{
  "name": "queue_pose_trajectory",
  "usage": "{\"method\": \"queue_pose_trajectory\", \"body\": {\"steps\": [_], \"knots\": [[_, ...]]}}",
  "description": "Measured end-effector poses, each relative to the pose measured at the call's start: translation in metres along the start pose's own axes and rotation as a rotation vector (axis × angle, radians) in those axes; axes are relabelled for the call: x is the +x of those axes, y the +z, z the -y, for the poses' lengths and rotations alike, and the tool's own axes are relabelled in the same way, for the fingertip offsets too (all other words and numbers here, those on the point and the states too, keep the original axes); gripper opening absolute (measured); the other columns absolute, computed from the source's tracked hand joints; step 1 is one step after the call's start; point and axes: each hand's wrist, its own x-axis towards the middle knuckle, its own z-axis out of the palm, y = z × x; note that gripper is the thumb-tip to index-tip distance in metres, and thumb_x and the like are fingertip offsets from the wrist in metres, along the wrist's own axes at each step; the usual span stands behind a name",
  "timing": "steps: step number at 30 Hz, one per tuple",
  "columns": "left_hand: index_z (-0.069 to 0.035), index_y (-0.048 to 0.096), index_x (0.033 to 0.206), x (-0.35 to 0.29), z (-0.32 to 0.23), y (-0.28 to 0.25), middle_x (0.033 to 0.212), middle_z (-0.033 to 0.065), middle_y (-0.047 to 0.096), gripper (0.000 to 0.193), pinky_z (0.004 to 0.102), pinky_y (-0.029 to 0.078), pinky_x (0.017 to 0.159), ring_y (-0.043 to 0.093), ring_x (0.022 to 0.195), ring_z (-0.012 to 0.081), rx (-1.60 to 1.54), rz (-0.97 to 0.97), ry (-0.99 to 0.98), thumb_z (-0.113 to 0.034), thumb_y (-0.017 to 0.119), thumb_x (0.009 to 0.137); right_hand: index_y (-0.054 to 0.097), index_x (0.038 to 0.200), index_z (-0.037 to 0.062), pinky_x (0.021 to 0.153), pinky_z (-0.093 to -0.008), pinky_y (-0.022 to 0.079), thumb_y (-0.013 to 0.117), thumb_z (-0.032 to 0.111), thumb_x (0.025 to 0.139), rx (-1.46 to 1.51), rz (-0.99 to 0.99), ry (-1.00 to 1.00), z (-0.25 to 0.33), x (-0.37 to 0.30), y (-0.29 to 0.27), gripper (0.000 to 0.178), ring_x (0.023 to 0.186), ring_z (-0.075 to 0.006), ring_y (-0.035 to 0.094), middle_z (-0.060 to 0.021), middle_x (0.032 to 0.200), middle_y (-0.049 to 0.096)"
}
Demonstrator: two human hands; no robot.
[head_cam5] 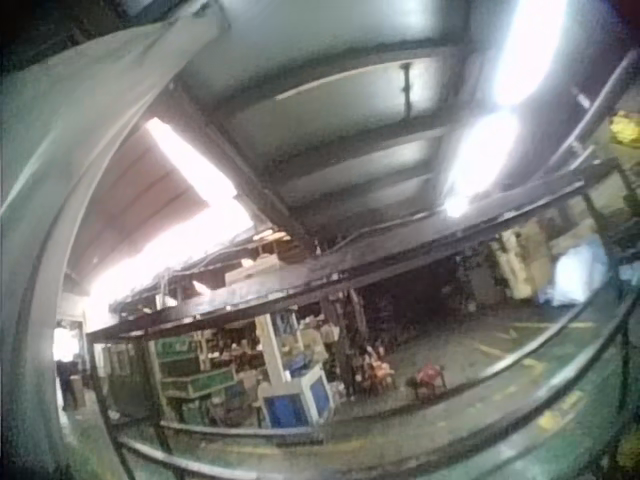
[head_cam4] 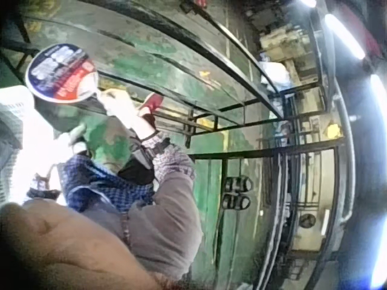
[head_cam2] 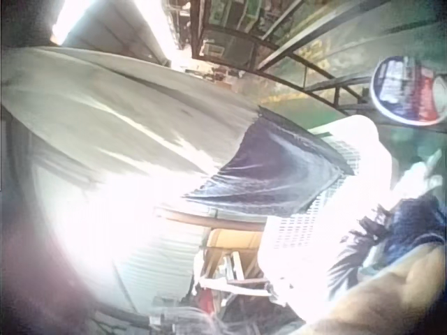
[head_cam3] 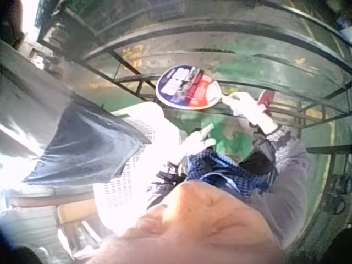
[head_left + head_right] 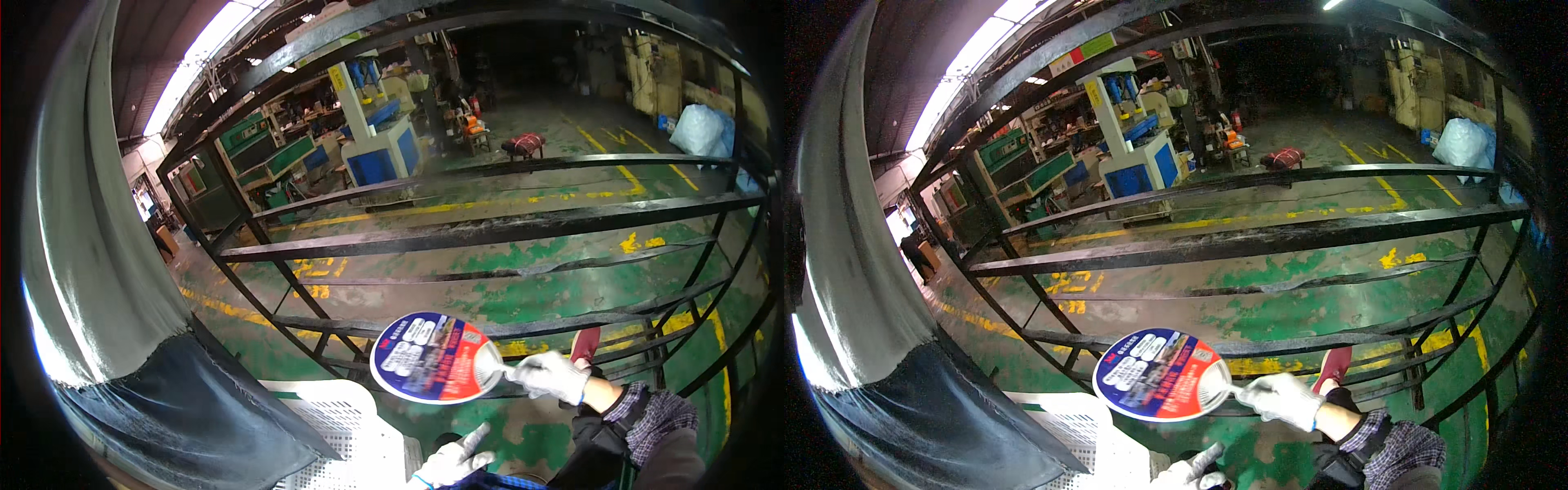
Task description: Inspecting shoes and checking them against a handwritten list in a manufacturing facility.
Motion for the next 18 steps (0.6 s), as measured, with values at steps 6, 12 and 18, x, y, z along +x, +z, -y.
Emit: {"method": "queue_pose_trajectory", "body": {"steps": [6, 12, 18], "knots": [[-0.001, 0.047, 0.141, 0.053, -0.025, 0.014, 0.133, 0.0167, 0.06, 0.062, 0.0377, 0.046, 0.101, 0.058, 0.122, 0.0301, -0.183, -0.232, -0.166, -0.047, 0.055, 0.1, 0.068, 0.12, 0.0081, 0.084, -0.0363, 0.053, 0.065, 0.027, 0.094, -0.711, 0.048, -0.347, 0.001, -0.01, 0.043, 0.032, 0.093, -0.0249, 0.07, -0.0122, 0.103, 0.074], [-0.003, 0.05, 0.137, 0.054, -0.046, 0.015, 0.134, 0.0144, 0.058, 0.051, 0.0444, 0.046, 0.101, 0.056, 0.118, 0.0289, -1.465, -0.496, -0.131, -0.037, 0.059, 0.1, 0.068, 0.116, 0.0142, 0.079, -0.0412, 0.053, 0.062, 0.037, 0.093, -0.802, 0.227, -0.324, 0.005, -0.013, 0.052, 0.033, 0.09, -0.0336, 0.069, -0.0114, 0.1, 0.072], [-0.003, 0.068, 0.11, 0.006, -0.05, -0.111, 0.095, 0.0096, 0.071, 0.034, 0.0368, 0.053, 0.083, 0.067, 0.088, 0.0251, -1.081, 0.068, -0.198, -0.035, 0.064, 0.096, 0.073, 0.111, 0.0119, 0.081, -0.0442, 0.054, 0.056, 0.051, 0.09, -1.041, 0.125, -0.418, -0.008, 0.006, 0.012, 0.047, 0.096, -0.0353, 0.069, -0.0143, 0.105, 0.073]]}}
